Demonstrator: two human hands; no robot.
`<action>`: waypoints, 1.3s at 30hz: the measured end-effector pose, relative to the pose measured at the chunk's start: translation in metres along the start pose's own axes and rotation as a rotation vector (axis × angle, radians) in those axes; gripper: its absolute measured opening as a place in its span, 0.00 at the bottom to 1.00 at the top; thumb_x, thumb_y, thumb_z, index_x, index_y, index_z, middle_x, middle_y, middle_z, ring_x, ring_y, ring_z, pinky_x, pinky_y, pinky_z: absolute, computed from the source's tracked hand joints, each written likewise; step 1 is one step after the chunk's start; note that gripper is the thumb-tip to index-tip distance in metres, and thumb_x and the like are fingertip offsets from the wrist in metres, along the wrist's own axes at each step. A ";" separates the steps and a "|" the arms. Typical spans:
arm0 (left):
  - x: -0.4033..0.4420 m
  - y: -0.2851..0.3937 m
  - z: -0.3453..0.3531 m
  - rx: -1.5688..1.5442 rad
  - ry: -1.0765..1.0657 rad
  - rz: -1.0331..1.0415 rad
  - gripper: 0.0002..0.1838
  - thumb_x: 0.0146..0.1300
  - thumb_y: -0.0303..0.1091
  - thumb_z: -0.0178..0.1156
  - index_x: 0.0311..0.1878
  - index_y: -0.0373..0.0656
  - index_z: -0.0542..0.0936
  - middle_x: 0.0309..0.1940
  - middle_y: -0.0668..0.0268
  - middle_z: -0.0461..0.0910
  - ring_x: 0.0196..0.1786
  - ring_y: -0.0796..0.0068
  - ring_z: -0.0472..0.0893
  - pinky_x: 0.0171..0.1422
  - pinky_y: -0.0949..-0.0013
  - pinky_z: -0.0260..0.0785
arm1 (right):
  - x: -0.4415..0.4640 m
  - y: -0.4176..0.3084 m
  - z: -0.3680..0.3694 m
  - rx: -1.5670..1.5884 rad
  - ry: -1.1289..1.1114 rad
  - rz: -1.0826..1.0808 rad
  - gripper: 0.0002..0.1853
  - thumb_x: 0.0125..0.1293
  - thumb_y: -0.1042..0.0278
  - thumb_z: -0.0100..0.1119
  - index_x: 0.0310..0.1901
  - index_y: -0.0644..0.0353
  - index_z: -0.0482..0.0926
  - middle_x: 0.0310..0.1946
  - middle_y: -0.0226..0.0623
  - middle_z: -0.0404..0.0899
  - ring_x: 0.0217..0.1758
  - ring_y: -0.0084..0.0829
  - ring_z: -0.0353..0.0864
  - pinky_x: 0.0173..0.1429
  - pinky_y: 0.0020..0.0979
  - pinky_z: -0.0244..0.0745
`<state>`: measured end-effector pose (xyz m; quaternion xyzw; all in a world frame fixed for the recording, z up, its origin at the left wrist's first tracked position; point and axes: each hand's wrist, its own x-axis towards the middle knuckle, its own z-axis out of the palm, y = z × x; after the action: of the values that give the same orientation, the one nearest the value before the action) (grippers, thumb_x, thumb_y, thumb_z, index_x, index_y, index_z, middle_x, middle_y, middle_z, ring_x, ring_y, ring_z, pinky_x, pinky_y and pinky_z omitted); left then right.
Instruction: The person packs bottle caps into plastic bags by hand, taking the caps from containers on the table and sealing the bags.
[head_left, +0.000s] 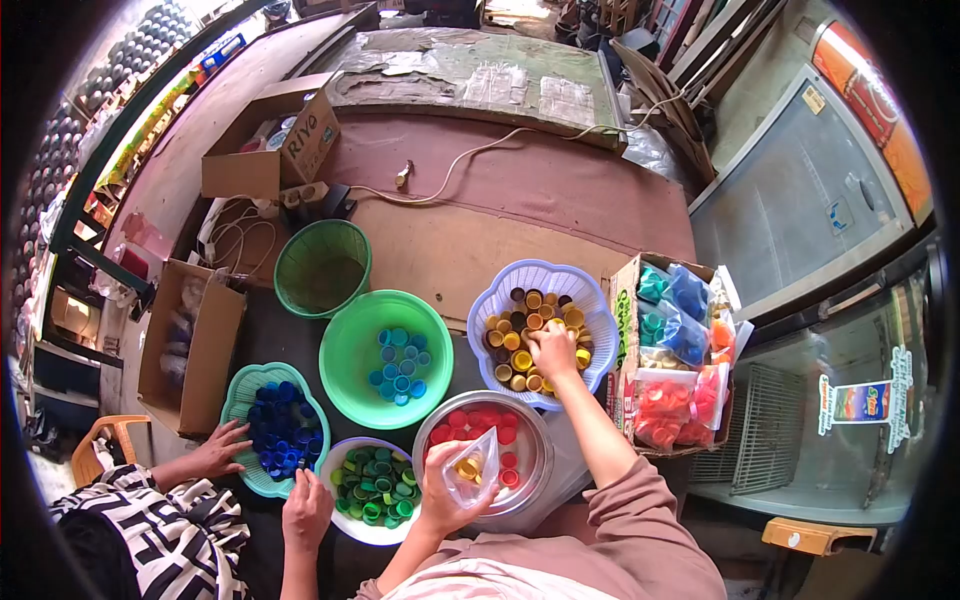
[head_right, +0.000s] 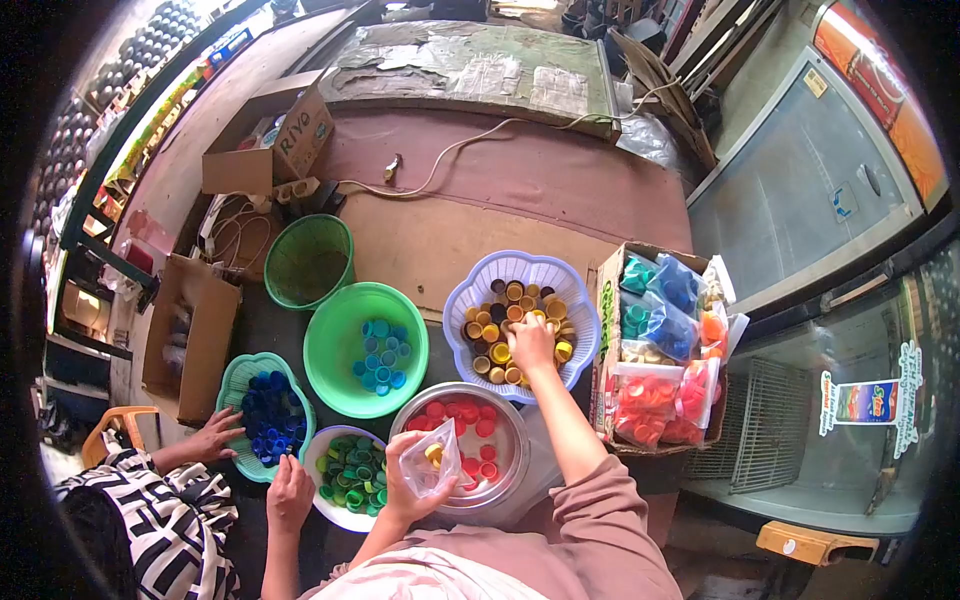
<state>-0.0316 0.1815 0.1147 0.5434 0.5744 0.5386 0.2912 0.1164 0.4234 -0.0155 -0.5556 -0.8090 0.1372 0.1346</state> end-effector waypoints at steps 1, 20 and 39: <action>0.001 0.000 0.000 0.004 -0.001 0.000 0.40 0.39 0.32 0.71 0.55 0.40 0.57 0.47 0.54 0.65 0.51 0.61 0.70 0.56 0.63 0.64 | -0.001 0.002 -0.001 0.085 0.024 0.037 0.08 0.51 0.62 0.61 0.31 0.54 0.83 0.31 0.36 0.74 0.42 0.35 0.73 0.48 0.40 0.65; -0.022 0.055 0.015 -0.042 -0.072 0.124 0.39 0.43 0.31 0.69 0.57 0.38 0.58 0.51 0.53 0.65 0.53 0.60 0.70 0.57 0.62 0.63 | -0.168 -0.094 -0.184 1.581 0.281 0.090 0.06 0.61 0.72 0.57 0.35 0.66 0.78 0.32 0.27 0.68 0.35 0.18 0.65 0.42 0.19 0.59; -0.036 0.121 0.017 -0.094 -0.003 0.648 0.41 0.36 0.30 0.73 0.56 0.41 0.62 0.51 0.56 0.68 0.54 0.56 0.72 0.57 0.56 0.66 | -0.269 -0.147 -0.291 0.299 0.374 -0.456 0.09 0.52 0.61 0.64 0.35 0.51 0.82 0.54 0.49 0.65 0.58 0.50 0.66 0.53 0.44 0.66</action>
<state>0.0303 0.1324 0.2141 0.6847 0.3456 0.6283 0.1302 0.1908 0.1426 0.2911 -0.3497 -0.8446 0.1166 0.3882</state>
